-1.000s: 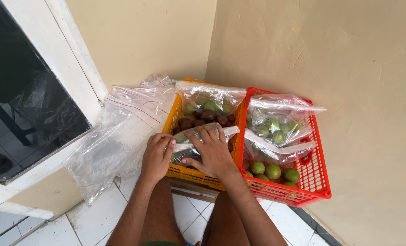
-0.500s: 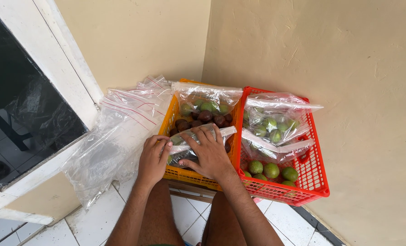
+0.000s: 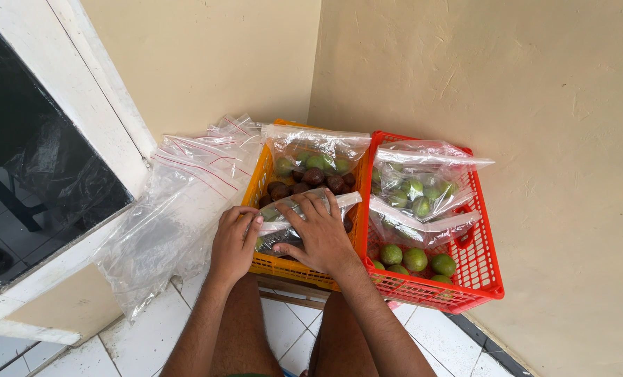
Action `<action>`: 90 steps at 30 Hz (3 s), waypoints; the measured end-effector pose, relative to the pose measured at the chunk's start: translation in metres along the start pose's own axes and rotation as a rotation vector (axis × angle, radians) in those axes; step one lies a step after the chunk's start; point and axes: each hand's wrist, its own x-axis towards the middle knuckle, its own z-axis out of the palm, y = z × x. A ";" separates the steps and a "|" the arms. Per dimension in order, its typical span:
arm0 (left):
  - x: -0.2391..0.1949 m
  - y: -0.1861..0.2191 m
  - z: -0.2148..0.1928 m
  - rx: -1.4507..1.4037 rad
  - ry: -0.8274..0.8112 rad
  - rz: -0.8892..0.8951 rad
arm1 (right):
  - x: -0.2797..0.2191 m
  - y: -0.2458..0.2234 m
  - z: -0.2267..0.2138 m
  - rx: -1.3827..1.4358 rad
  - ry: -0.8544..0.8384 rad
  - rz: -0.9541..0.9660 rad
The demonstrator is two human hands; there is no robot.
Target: The person packs brown and green fruits from two plastic crates into a clear zip-top bag. They open the bag, place several fruits inside, seal the bag, and set it aside.
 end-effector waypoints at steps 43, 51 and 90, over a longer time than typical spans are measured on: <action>-0.001 -0.009 0.005 0.005 0.001 -0.017 | 0.062 0.001 -0.039 -0.144 -0.570 -0.159; -0.004 0.006 -0.009 -0.238 -0.055 -0.142 | 0.064 0.011 -0.041 -0.232 -0.493 -0.248; 0.037 0.065 0.017 0.331 -0.496 -0.243 | -0.014 0.267 -0.146 0.181 -0.584 0.585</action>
